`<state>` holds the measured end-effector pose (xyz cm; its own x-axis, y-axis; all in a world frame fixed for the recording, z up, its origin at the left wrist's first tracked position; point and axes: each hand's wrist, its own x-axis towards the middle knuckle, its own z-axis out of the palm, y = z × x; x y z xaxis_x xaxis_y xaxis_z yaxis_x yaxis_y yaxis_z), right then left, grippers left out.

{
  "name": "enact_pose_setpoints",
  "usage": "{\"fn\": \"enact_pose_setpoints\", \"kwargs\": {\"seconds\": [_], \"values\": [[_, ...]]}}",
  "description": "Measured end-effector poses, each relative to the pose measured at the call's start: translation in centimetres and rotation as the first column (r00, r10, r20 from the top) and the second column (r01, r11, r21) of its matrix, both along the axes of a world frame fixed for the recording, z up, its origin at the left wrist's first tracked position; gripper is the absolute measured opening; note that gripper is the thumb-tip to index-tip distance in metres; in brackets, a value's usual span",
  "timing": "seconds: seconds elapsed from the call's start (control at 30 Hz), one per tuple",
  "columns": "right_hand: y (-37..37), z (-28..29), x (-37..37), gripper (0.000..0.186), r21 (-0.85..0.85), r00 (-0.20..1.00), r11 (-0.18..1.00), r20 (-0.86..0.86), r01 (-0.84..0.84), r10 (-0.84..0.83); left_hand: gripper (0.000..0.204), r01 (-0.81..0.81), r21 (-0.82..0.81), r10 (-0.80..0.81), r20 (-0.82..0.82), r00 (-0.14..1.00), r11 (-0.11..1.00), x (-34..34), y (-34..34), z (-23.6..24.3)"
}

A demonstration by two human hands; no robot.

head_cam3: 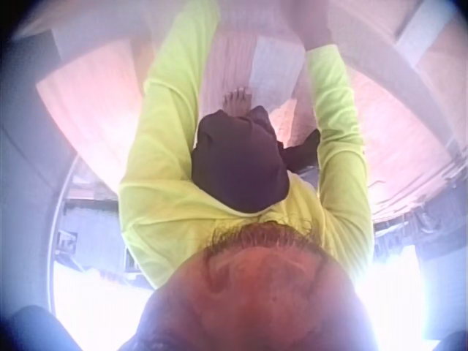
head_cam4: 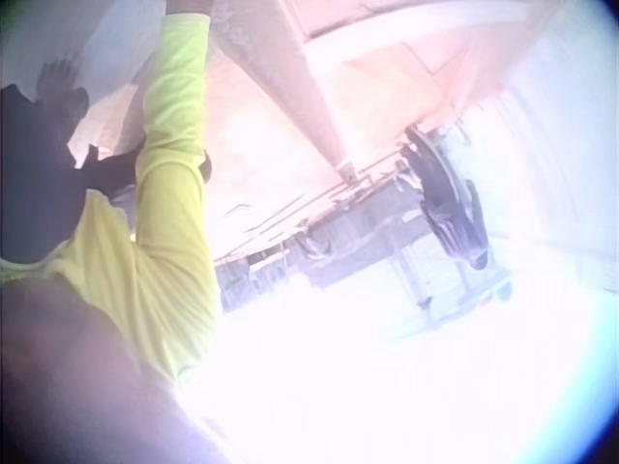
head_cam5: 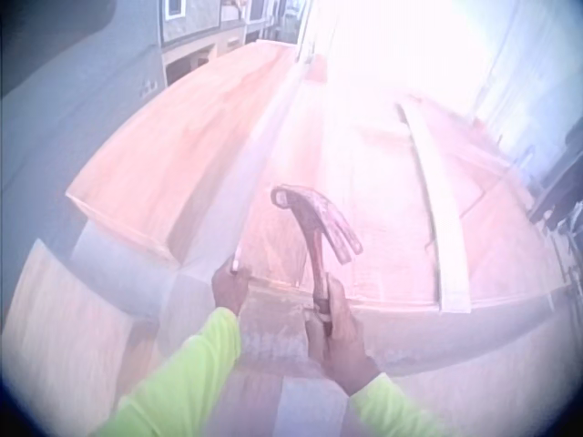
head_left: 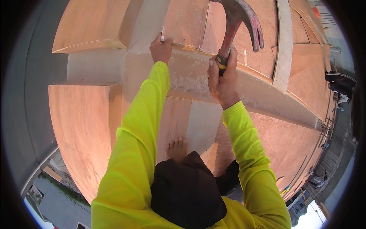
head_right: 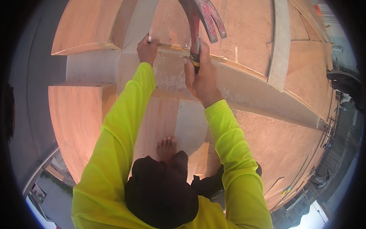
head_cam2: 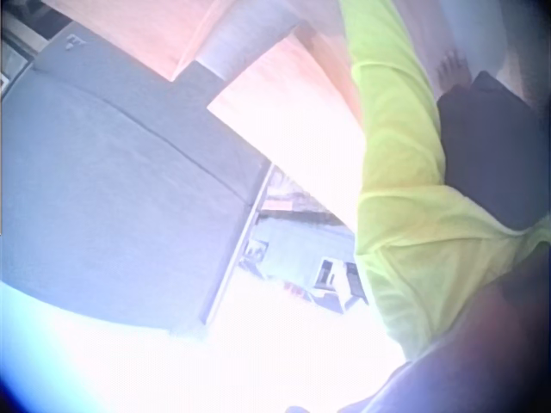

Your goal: The person marks a wooden plank with a pencil and ruler, then uses an angle grinder to cut along the marked line. After cutting, the person hammers a nail into the plank.

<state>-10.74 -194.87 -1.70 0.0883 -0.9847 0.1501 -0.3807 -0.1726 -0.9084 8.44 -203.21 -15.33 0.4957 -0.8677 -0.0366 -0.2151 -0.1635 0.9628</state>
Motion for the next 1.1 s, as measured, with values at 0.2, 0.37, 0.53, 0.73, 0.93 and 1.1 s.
{"fn": "enact_pose_setpoints", "kwargs": {"seconds": [0.2,0.37,0.53,0.73,0.93,1.1], "values": [[-3.1,-1.6,-3.4,0.063,0.13,0.835,0.961,-0.475,-0.244,0.276,0.035,-0.016,0.104,0.018,-0.015,1.0,0.994,0.2,-0.7,-0.1],[-0.3,-0.7,-1.1,0.06,-0.03,0.969,0.993,-0.222,-0.114,0.104,0.035,-0.023,0.069,0.026,-0.053,0.998,0.997,0.4,-0.3,-1.6],[-3.4,-2.1,-3.2,0.061,0.23,0.827,0.95,-0.476,-0.212,0.3,0.034,-0.015,-0.004,0.014,-0.17,0.985,1.0,1.1,-1.5,-0.9],[-0.4,-5.9,-4.2,0.06,0.052,0.928,0.984,-0.327,-0.169,0.177,0.034,0.009,0.096,0.004,-0.131,0.991,0.995,0.2,-1.7,-1.2],[-1.3,-1.5,-1.5,0.057,0.105,0.95,0.985,-0.266,-0.139,0.163,0.036,-0.051,0.001,0.051,-0.117,0.992,0.999,1.9,-0.7,-3.9],[-2.2,-5.8,-4.9,0.054,0.153,0.817,0.965,-0.513,-0.214,0.263,0.036,-0.016,0.171,0.036,-0.112,0.993,0.985,0.6,-1.4,-1.5]]}}
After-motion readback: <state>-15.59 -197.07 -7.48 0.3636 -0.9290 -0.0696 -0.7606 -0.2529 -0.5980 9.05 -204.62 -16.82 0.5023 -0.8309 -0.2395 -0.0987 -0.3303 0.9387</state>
